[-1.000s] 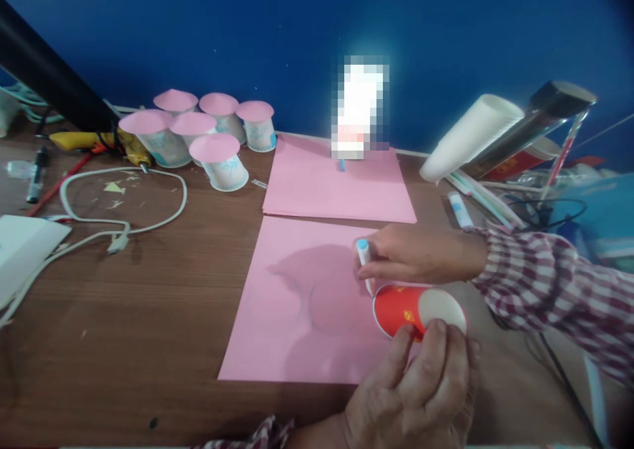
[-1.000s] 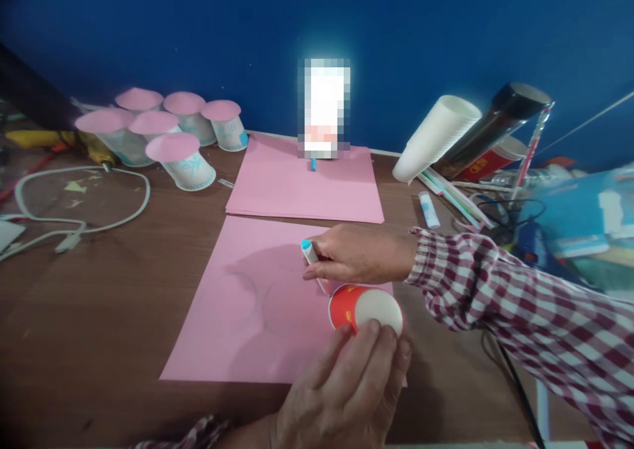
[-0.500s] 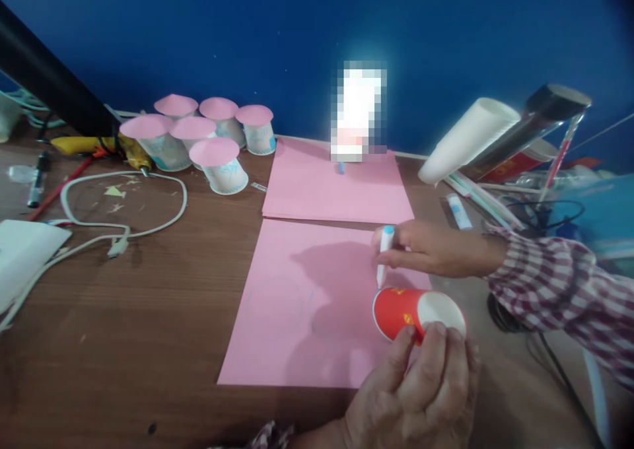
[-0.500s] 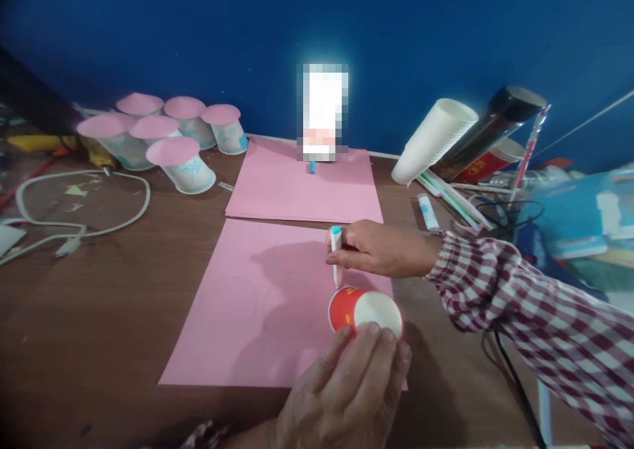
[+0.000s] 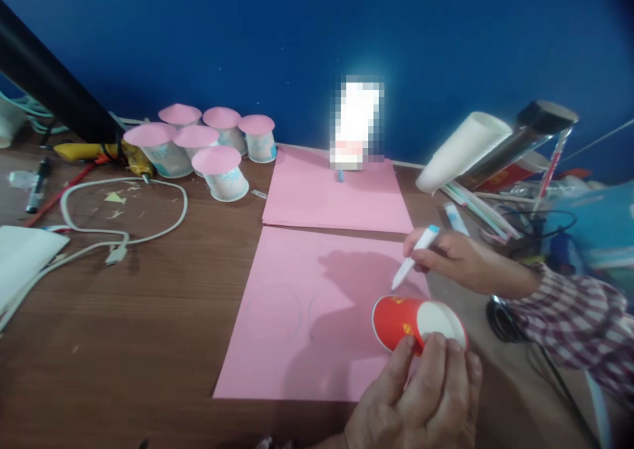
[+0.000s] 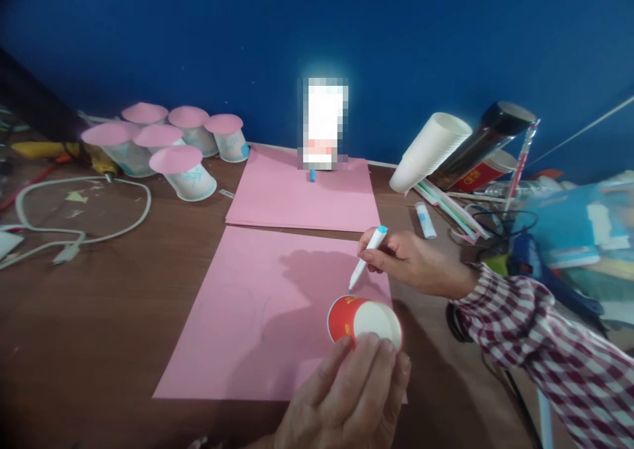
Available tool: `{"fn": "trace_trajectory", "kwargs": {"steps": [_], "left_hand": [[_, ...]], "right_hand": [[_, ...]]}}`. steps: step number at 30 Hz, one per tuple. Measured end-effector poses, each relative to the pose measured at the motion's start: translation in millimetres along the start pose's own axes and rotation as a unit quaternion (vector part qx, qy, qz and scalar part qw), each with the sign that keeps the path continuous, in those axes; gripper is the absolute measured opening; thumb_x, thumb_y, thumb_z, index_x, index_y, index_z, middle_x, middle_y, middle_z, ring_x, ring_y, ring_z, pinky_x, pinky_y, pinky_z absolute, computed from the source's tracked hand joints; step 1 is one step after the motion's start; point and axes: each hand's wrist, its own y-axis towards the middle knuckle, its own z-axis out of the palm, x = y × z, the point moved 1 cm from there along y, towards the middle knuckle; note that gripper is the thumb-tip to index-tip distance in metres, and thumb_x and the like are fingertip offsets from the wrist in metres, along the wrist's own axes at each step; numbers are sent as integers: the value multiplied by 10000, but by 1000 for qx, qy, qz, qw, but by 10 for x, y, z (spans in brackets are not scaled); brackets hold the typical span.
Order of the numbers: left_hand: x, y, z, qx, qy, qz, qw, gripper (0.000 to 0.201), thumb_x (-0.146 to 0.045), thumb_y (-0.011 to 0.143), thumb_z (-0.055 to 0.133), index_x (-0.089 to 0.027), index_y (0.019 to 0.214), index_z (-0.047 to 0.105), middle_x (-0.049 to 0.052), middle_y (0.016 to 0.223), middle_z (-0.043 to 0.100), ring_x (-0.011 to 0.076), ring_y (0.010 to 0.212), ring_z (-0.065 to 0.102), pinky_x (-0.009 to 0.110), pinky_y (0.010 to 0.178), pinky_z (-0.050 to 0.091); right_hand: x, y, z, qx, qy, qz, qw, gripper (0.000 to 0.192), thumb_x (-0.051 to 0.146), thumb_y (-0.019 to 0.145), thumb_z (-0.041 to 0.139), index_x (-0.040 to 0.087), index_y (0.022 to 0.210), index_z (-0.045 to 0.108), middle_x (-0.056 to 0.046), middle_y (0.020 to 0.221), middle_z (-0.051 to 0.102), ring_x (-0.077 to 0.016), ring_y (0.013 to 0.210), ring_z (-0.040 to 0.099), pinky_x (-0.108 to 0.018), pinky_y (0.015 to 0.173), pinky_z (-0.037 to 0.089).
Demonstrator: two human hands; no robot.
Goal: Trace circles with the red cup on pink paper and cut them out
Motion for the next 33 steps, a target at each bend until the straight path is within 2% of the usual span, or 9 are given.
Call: {"fn": "trace_trajectory", "kwargs": {"steps": [4, 7, 12, 17, 21, 26, 33], "left_hand": [[-13, 5, 4, -6, 13, -8, 1000, 358, -366, 801, 578, -209, 1120, 620, 29, 1207, 601, 230, 1194, 468, 327, 968, 442], [-30, 7, 18, -10, 20, -31, 999, 346, -367, 792, 591, -224, 1105, 629, 26, 1194, 608, 232, 1204, 458, 331, 981, 434], [-21, 10, 49, -39, 12, -16, 999, 332, -356, 783, 594, -219, 1081, 645, 18, 1174, 620, 227, 1180, 483, 317, 941, 466], [-29, 14, 74, -64, 14, -32, 997, 302, -332, 785, 592, -214, 1055, 657, 22, 1166, 626, 216, 1155, 504, 317, 942, 463], [-26, 16, 64, -47, 12, -35, 998, 308, -354, 794, 589, -220, 1065, 649, 21, 1177, 618, 218, 1181, 482, 328, 972, 442], [14, 9, 60, -42, 37, 12, 998, 309, -387, 800, 575, -240, 1060, 654, 10, 1139, 631, 208, 1143, 513, 326, 972, 442], [-2, 38, 26, -34, 12, -26, 999, 273, -324, 800, 579, -230, 1042, 662, 0, 1106, 647, 194, 1146, 504, 315, 975, 430]], "right_hand": [[-24, -33, 58, -32, 32, 8, 999, 199, 361, 881, 452, 190, 906, 550, -4, 679, 609, -159, 633, 580, -261, 600, 446], [-36, -18, 90, -28, 33, 1, 999, 192, 353, 879, 452, 190, 881, 553, -1, 686, 610, -156, 629, 579, -265, 606, 452], [-54, 24, 127, -13, 17, -1, 1000, 200, 358, 876, 446, 189, 852, 551, 0, 683, 603, -159, 633, 572, -273, 624, 458], [-71, 52, 155, 0, 3, 4, 1000, 242, 383, 880, 436, 178, 849, 560, 4, 675, 576, -143, 599, 543, -252, 580, 445], [-59, 48, 164, 9, 10, 2, 1000, 245, 391, 894, 418, 183, 861, 543, 10, 678, 566, -139, 608, 536, -247, 587, 444], [-38, 45, 162, 13, 13, -5, 1000, 257, 403, 895, 412, 182, 872, 541, 6, 676, 563, -141, 603, 530, -249, 581, 441], [-86, 21, 156, 5, 6, -7, 1000, 268, 398, 896, 413, 183, 799, 539, 25, 647, 537, -123, 572, 512, -233, 568, 420]]}}
